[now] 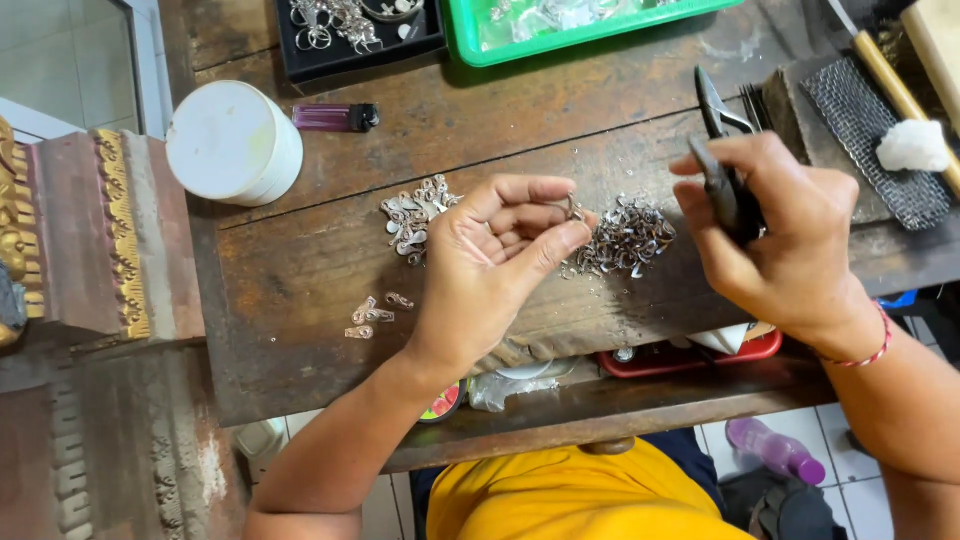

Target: The person uses pliers to trim small metal pieces on a wooden workbench. They repeatedly pick up individual pieces, adjust their grip, and snip off small fragments, placing the finished pieces into a pile on the table.

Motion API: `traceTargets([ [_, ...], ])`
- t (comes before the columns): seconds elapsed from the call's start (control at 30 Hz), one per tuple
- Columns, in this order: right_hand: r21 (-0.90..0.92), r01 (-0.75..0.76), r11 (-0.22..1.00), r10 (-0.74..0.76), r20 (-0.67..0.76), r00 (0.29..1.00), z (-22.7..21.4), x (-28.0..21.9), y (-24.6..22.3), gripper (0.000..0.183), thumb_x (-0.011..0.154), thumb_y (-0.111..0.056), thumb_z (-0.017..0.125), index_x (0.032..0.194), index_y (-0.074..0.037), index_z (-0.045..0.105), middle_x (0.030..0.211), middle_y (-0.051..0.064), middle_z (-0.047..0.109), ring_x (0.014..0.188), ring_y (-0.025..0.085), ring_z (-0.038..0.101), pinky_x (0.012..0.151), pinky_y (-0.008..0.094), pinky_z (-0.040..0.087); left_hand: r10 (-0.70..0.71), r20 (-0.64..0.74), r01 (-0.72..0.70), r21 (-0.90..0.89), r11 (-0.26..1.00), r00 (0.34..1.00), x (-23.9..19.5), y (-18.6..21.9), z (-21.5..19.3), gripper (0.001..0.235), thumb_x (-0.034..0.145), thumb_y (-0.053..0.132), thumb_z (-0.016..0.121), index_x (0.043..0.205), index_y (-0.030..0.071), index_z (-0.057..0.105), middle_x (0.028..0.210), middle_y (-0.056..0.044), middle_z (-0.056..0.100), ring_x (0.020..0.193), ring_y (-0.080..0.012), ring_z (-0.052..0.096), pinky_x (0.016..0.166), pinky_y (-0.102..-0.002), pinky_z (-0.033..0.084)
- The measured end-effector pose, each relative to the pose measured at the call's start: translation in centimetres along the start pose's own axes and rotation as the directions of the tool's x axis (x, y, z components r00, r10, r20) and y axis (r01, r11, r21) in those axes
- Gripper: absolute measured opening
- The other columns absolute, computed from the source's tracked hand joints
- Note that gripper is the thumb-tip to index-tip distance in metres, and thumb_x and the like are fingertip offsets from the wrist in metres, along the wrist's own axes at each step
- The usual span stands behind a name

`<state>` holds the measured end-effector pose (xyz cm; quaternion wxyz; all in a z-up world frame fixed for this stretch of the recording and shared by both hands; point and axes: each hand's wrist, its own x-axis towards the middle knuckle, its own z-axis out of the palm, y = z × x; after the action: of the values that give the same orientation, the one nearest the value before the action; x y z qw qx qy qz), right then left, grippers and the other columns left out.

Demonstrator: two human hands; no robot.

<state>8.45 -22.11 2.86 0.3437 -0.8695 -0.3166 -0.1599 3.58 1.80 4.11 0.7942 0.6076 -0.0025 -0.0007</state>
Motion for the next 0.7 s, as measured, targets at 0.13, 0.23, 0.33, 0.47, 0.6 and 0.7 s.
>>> traceTargets([
  [0.13,-0.043,0.166,0.985,-0.167,-0.028,0.986,-0.1,0.7,-1.2,0.011,0.105,0.006,0.067,0.115,0.010,0.068,0.097,0.020,0.070,0.075,0.029,0.062,0.069,0.037,0.048,0.019,0.026,-0.018,-0.024,1.000,0.999,0.0,-1.0,-0.2,0.029,0.088,0.002,0.080,0.116,0.004,0.071,0.103,-0.006,0.076,0.096,-0.0087,0.071,0.092,-0.019,0.060],
  [0.23,-0.095,0.192,0.977,-0.194,-0.012,0.981,0.2,0.5,-1.1,0.020,0.100,0.002,0.070,0.120,0.006,0.071,0.086,0.015,0.057,0.070,0.028,0.048,0.066,0.038,0.040,0.020,0.065,-0.012,-0.126,0.992,0.998,-0.3,-1.2,-0.2,0.028,0.092,-0.002,0.075,0.119,0.001,0.070,0.107,-0.011,0.076,0.098,-0.0145,0.074,0.095,-0.025,0.063],
  [0.33,-0.155,0.204,0.967,-0.208,-0.006,0.978,0.6,0.2,-1.1,0.032,0.093,0.001,0.070,0.125,0.002,0.073,0.084,0.013,0.049,0.076,0.030,0.045,0.070,0.042,0.036,0.001,0.085,0.017,-0.210,0.978,0.996,-0.4,-1.3,-0.1,0.025,0.095,-0.002,0.072,0.120,-0.001,0.069,0.107,-0.015,0.077,0.096,-0.0197,0.076,0.092,-0.029,0.066],
  [0.47,-0.205,0.216,0.955,-0.220,0.002,0.976,1.4,0.0,-1.3,0.037,0.089,-0.001,0.069,0.126,-0.003,0.073,0.084,0.012,0.049,0.075,0.031,0.045,0.072,0.044,0.035,-0.019,0.075,0.034,-0.194,0.980,0.997,-0.6,-1.5,0.1,0.022,0.092,-0.002,0.074,0.114,0.001,0.071,0.101,-0.011,0.077,0.093,-0.0162,0.076,0.089,-0.026,0.065],
  [0.6,-0.223,0.213,0.951,-0.219,0.001,0.976,1.6,-0.1,-1.6,0.037,0.091,-0.002,0.070,0.128,-0.004,0.072,0.084,0.010,0.047,0.075,0.029,0.046,0.074,0.044,0.035,-0.014,0.089,0.031,-0.192,0.981,0.996,-0.7,-1.8,0.3,0.021,0.091,-0.002,0.076,0.112,0.002,0.073,0.101,-0.012,0.078,0.093,-0.0149,0.076,0.088,-0.024,0.065],
  [0.7,-0.220,0.211,0.953,-0.215,0.005,0.977,1.6,0.0,-1.9,0.036,0.093,-0.004,0.071,0.128,-0.004,0.072,0.084,0.011,0.047,0.075,0.030,0.045,0.074,0.044,0.035,0.012,0.099,0.012,-0.240,0.971,0.995,-0.7,-2.0,0.4,0.021,0.090,-0.004,0.076,0.110,0.000,0.072,0.106,-0.014,0.078,0.097,-0.0162,0.076,0.093,-0.025,0.064],
])
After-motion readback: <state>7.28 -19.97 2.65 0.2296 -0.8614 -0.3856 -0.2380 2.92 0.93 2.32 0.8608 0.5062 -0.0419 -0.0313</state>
